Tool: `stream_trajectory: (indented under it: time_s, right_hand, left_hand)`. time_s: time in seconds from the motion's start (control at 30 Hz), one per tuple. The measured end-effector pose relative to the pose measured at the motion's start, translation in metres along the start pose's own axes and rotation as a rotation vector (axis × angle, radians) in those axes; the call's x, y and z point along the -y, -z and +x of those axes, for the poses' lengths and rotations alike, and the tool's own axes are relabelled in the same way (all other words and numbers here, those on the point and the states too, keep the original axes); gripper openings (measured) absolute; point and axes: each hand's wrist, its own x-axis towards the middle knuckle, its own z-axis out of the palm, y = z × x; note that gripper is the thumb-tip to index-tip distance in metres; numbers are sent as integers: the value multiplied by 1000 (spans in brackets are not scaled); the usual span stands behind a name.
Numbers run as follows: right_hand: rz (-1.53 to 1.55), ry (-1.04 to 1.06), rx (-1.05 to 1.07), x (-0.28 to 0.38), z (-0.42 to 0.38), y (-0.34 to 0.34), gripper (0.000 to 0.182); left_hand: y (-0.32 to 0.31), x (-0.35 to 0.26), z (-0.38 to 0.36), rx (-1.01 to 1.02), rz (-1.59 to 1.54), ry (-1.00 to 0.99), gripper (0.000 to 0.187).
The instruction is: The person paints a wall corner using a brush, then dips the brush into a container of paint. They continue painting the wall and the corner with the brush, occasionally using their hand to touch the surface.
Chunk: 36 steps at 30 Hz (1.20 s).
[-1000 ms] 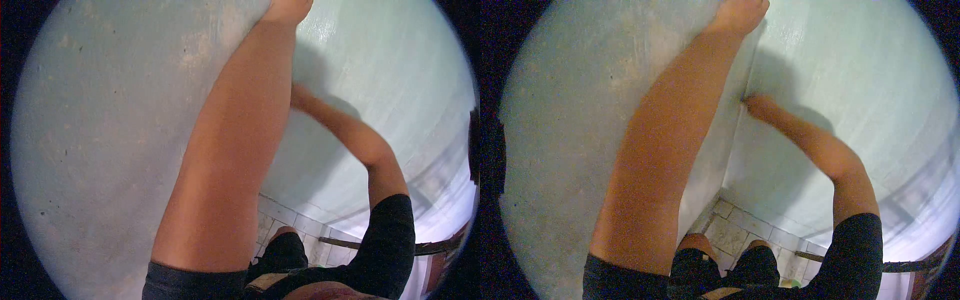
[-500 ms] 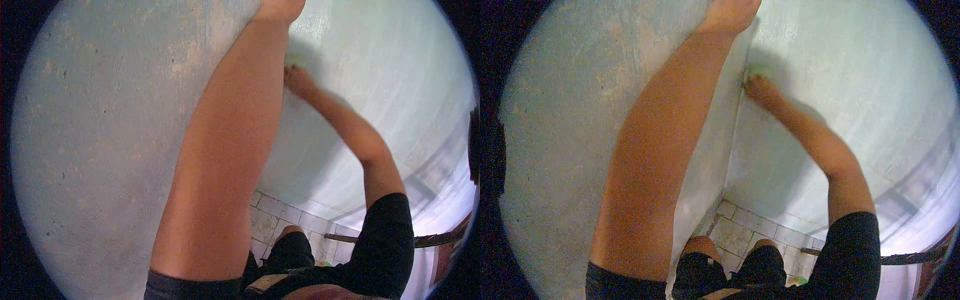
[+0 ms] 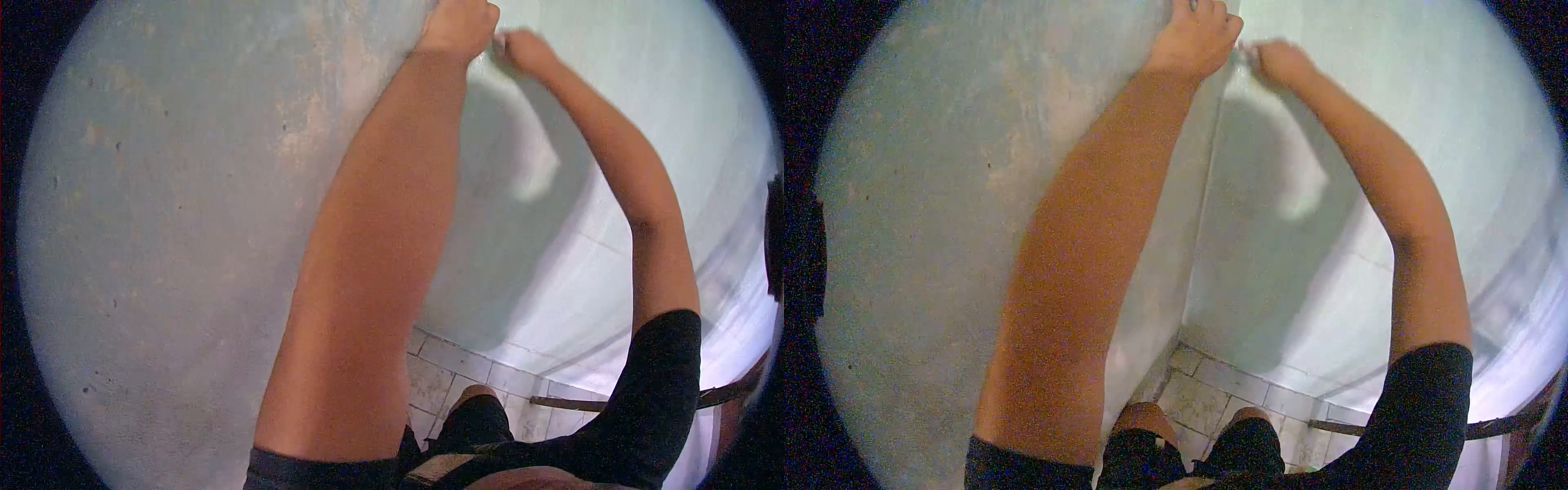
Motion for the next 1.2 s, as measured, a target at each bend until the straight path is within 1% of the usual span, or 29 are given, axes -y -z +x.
stream_trajectory:
  time_s: [0.03, 0.07, 0.13, 0.2, 0.27, 0.3, 0.33, 0.37, 0.4, 0.47, 0.5, 0.53, 0.57, 0.6, 0.63, 0.67, 0.7, 0.73, 0.77, 0.8, 0.83, 0.9, 0.93, 1.0, 1.07, 1.1, 1.13, 1.17, 1.2]
  right_hand:
    - [-8, 55, -120, -11, 15, 13, 22]
    - [27, 101, -299, -24, 29, 11, 21]
    - [-33, 130, -419, -24, 29, 19, 21]
    - [-108, 82, -273, -4, 7, 8, 20]
    - [6, -5, 40, 30, -31, -27, 21]
    - [-160, 407, -33, 23, -51, -82, 20]
    - [-221, 523, -19, 40, -84, -98, 18]
    - [-59, 513, 23, 61, -116, -100, 17]
    - [-6, 505, 44, 81, -145, -112, 18]
    - [185, 553, 221, 110, -184, -125, 22]
    - [189, 549, 231, 123, -196, -124, 22]
    - [352, 426, 393, 139, -204, -129, 27]
    - [498, 294, 527, 142, -199, -129, 32]
    - [474, 292, 499, 127, -178, -134, 32]
    - [439, 144, 507, 114, -161, -134, 38]
    - [416, -2, 518, 105, -144, -135, 45]
    - [455, -170, 523, 89, -118, -124, 31]
    - [321, -62, 438, 72, -90, -113, 29]
    - [254, -45, 436, 53, -60, -105, 28]
    - [201, -65, 298, 40, -42, -91, 27]
    - [284, -68, 22, 33, -33, -71, 26]
    - [172, 101, -199, 26, -13, -48, 18]
    - [172, 95, -194, 29, -15, -50, 18]
    - [50, 70, -165, 46, -23, -50, 18]
    - [-86, 238, -119, 60, -52, -113, 21]
    - [-134, 339, -88, 79, -73, -127, 21]
    - [-57, 370, -38, 92, -94, -146, 21]
    - [58, 389, -133, 105, -115, -163, 20]
    - [121, 405, -41, 117, -129, -169, 21]
  left_hand:
    - [-1, -3, -1, 1, -1, -3, 29]
    - [-2, -3, -1, 15, 4, -16, 29]
    - [6, 3, -1, 24, 26, -19, 30]
    - [13, 5, -2, 75, 72, -68, 30]
    - [4, 4, 1, 41, 39, -28, 30]
    - [3, 3, 3, 12, 3, 3, 30]
    - [4, 1, 6, 14, -1, -3, 30]
    - [7, 3, 7, 15, -16, -7, 29]
    - [11, 2, 5, 24, -35, -13, 29]
    - [14, 5, 6, 11, -51, -20, 29]
    - [14, 5, 11, -13, -49, -26, 29]
    - [-5, -4, 8, 1, -59, -28, 29]
    - [-19, -11, 7, -122, -29, -26, 26]
    - [-38, -13, 17, -267, 11, -18, 23]
    - [-36, -12, 20, -292, 37, -17, 23]
    - [-34, -16, 18, -233, 54, -27, 22]
    - [-32, -14, 16, -167, 71, -37, 22]
    - [-32, -9, 16, -170, 90, -48, 22]
    - [-32, -10, 16, -167, 63, -40, 22]
    - [-32, -16, 16, -164, 24, -32, 23]
    - [-35, -19, 19, -164, 8, -42, 23]
    - [-40, -16, 15, -254, 40, -57, 22]
    - [-41, -19, 17, -254, 34, -61, 22]
    - [-38, -16, 11, -261, -50, -53, 21]
    - [-36, -16, 7, -248, -27, -45, 21]
    - [-36, -17, 7, -232, -9, -38, 20]
    - [-38, -18, 8, -239, -6, -39, 20]
    - [-39, -17, 14, -267, -12, -40, 19]
    - [-45, -20, 20, -287, -23, -44, 18]
